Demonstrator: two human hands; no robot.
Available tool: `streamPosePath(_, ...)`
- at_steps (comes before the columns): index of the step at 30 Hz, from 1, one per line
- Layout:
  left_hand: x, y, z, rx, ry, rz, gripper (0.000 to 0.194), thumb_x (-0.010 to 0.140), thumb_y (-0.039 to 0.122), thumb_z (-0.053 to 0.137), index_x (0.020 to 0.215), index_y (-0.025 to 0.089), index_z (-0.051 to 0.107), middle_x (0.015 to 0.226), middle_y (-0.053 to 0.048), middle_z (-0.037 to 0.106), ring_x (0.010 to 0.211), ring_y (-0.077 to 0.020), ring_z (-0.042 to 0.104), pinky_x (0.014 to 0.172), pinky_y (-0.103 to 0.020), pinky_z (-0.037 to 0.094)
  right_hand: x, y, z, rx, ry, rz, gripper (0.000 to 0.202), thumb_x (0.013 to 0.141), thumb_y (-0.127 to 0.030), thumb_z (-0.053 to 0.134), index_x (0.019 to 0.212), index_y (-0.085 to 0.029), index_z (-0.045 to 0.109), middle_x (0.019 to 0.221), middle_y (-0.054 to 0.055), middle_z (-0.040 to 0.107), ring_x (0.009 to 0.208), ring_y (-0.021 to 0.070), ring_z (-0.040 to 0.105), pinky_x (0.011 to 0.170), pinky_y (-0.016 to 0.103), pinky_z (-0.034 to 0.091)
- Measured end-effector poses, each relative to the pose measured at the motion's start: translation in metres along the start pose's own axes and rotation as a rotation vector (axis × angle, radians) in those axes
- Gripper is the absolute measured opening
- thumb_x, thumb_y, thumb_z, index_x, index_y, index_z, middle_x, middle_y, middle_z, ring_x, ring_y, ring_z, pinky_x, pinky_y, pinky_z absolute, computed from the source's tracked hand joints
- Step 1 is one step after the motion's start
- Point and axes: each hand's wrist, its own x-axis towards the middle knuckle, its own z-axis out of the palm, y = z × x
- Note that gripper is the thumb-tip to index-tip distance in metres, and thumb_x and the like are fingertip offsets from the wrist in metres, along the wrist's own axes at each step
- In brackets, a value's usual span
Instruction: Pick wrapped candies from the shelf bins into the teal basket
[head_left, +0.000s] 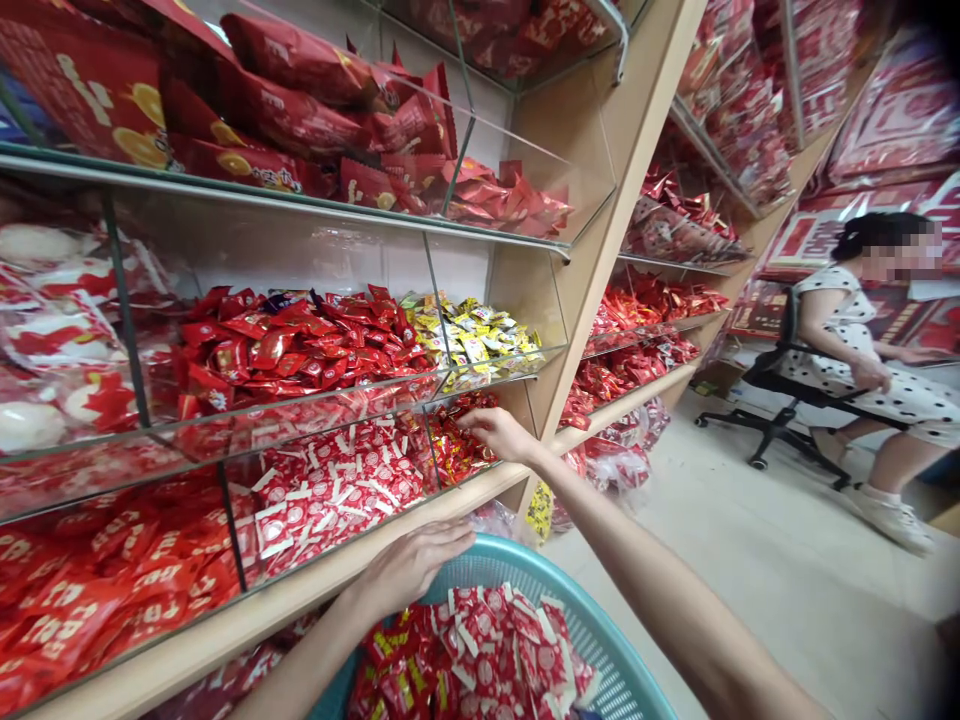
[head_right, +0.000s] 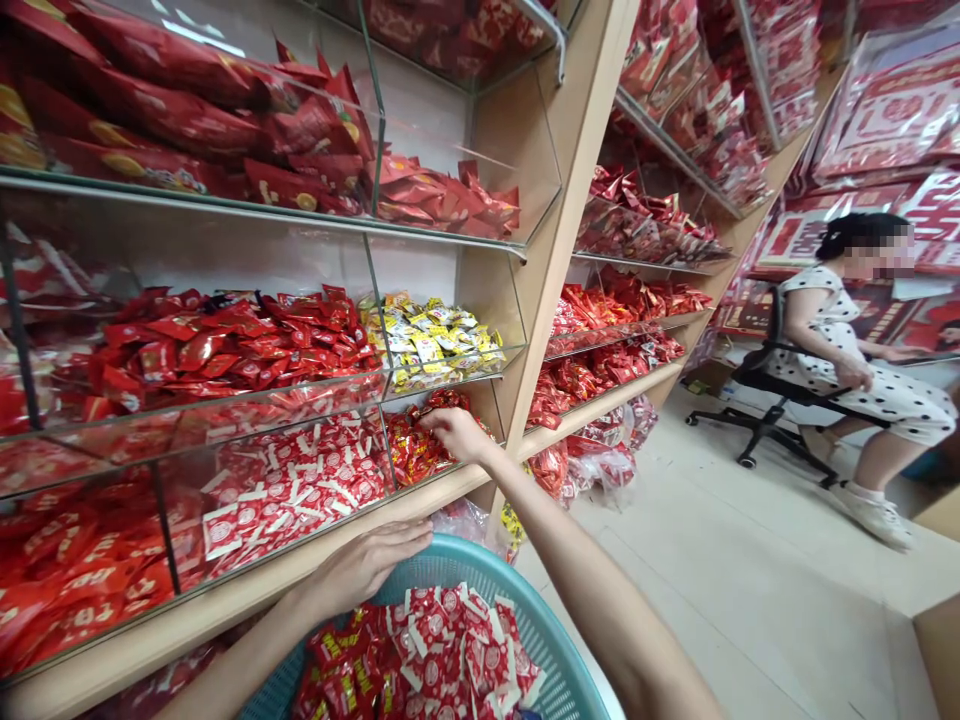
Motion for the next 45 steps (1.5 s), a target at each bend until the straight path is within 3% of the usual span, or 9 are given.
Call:
streamPosePath(5,0.000,0.002,0.000,0.052,-0.006,-0.031,0.049,0.087,0.008,0.034,0.132,0.028,0.038,0.133,-0.001,0.044,0.123,-0.0147,0.041,0.106,-0.033,0.033,0.068,0.033,0.044,-0.166,-0.065,0.121,0.026,0.063,0.000,0.051,0.075,-0.015,0.069,0.079,0.004,0.068,0.077,0.0183,0.059,0.074,0.027,0.045)
streamPosePath(8,-0.001,0.002,0.000,0.048,0.020,-0.023,0.047,0.088,0.011,0.034,0.132,0.028,0.037,0.133,-0.001,0.044,0.122,-0.0156,0.042,0.104,-0.033,0.034,0.078,0.044,0.058,-0.157,-0.071,0.134,0.018,0.063,-0.006,0.057,0.073,-0.016,0.068,0.074,0.003,0.068,0.072,0.0181,0.058,0.069,0.027,0.044)
streamPosePath(12,-0.001,0.000,0.001,0.042,0.025,-0.008,0.048,0.088,0.011,0.034,0.133,0.027,0.036,0.133,-0.003,0.044,0.122,-0.0170,0.042,0.104,-0.035,0.035,0.079,0.052,0.066,-0.111,-0.061,0.124,0.016,0.065,-0.014,0.065,0.080,-0.018,0.067,0.087,0.004,0.067,0.084,0.0193,0.057,0.076,0.027,0.043)
streamPosePath(21,0.001,0.005,-0.002,0.033,0.009,-0.031,0.047,0.088,0.011,0.034,0.133,0.028,0.037,0.134,-0.001,0.044,0.122,-0.0155,0.042,0.105,-0.033,0.034,0.086,0.051,0.072,-0.004,-0.056,0.170,0.032,0.085,-0.035,0.049,0.108,-0.013,0.053,0.108,0.005,0.054,0.093,0.0209,0.055,0.078,0.038,0.048)
streamPosePath(24,0.001,0.005,-0.001,0.026,0.027,-0.024,0.048,0.088,0.009,0.034,0.132,0.028,0.038,0.133,-0.001,0.045,0.122,-0.0157,0.041,0.104,-0.034,0.035,0.082,0.049,0.070,0.011,-0.050,0.186,0.028,0.084,-0.033,0.051,0.102,-0.013,0.057,0.100,0.004,0.058,0.086,0.0182,0.057,0.073,0.034,0.048)
streamPosePath(30,-0.001,0.003,0.001,0.040,0.021,-0.028,0.051,0.086,0.007,0.035,0.133,0.026,0.036,0.133,-0.002,0.044,0.122,-0.0161,0.042,0.104,-0.035,0.035,0.074,0.049,0.059,0.030,0.003,0.210,0.013,0.070,-0.010,0.056,0.075,-0.014,0.067,0.071,0.000,0.065,0.065,0.0116,0.055,0.059,0.020,0.042)
streamPosePath(35,0.000,0.005,-0.001,0.057,0.005,-0.046,0.049,0.087,0.009,0.035,0.133,0.027,0.037,0.133,-0.002,0.045,0.122,-0.0160,0.041,0.104,-0.034,0.035,0.078,0.050,0.065,-0.004,0.072,0.264,0.011,0.064,-0.012,0.057,0.066,-0.016,0.067,0.061,0.000,0.063,0.061,0.0130,0.054,0.057,0.021,0.040)
streamPosePath(40,0.001,0.006,-0.002,0.045,0.027,-0.037,0.047,0.088,0.011,0.033,0.132,0.026,0.038,0.132,-0.002,0.046,0.121,-0.0167,0.043,0.103,-0.035,0.036,0.082,0.049,0.072,-0.031,0.184,0.303,0.011,0.064,-0.013,0.055,0.072,-0.015,0.064,0.069,0.005,0.064,0.067,0.0171,0.056,0.061,0.025,0.040)
streamPosePath(45,0.000,0.005,-0.001,0.033,0.028,-0.046,0.050,0.085,0.007,0.034,0.132,0.026,0.039,0.132,-0.001,0.047,0.122,-0.0159,0.042,0.104,-0.034,0.035,0.066,0.046,0.051,-0.042,0.260,0.247,0.014,0.073,-0.022,0.048,0.082,-0.015,0.057,0.079,0.006,0.062,0.074,0.0179,0.055,0.067,0.027,0.041)
